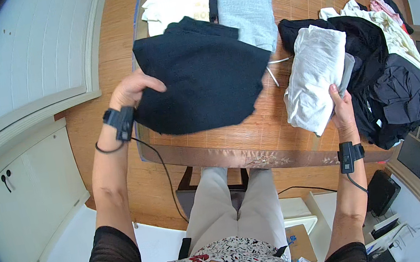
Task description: Folding various items of clothing on a wooden surface.
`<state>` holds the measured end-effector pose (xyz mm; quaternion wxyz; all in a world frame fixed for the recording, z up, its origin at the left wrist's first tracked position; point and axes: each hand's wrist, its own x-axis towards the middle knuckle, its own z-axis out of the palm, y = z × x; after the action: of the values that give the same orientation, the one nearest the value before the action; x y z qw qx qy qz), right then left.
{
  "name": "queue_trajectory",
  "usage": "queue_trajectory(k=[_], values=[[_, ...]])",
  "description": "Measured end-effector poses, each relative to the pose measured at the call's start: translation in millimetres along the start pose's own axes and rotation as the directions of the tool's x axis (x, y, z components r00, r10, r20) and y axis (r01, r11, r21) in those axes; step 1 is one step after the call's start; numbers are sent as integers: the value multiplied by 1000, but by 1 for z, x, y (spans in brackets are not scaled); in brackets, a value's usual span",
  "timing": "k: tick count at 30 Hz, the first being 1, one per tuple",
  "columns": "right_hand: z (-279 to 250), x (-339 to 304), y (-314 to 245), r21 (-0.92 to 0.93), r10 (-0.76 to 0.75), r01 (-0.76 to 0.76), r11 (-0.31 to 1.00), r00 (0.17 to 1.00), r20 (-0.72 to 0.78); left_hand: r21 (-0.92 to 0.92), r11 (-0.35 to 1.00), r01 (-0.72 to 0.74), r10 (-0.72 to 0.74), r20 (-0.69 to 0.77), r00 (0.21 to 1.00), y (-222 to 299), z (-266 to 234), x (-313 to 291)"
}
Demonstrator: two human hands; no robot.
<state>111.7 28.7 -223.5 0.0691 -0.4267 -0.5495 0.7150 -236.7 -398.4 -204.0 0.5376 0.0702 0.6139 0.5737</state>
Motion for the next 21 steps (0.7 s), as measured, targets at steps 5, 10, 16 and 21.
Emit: queue_trajectory(k=[5, 10, 16, 21], values=[[24, 4, 1, -34, -50, 51, 998, 997, 56, -70, 942, 329, -336, -187, 923, -54, -81, 44], [97, 17, -4, -271, -135, 136, 953, 991, 23, -8, 972, 236, -217, -425, 879, -100, -108, 65], [222, -5, -26, -591, -582, 567, 574, 790, 192, -231, 956, 179, -245, -303, 921, -106, -118, 66], [329, -35, 17, -706, -494, 687, 172, 681, 541, -127, 989, 70, -127, -527, 840, -138, -135, 77]])
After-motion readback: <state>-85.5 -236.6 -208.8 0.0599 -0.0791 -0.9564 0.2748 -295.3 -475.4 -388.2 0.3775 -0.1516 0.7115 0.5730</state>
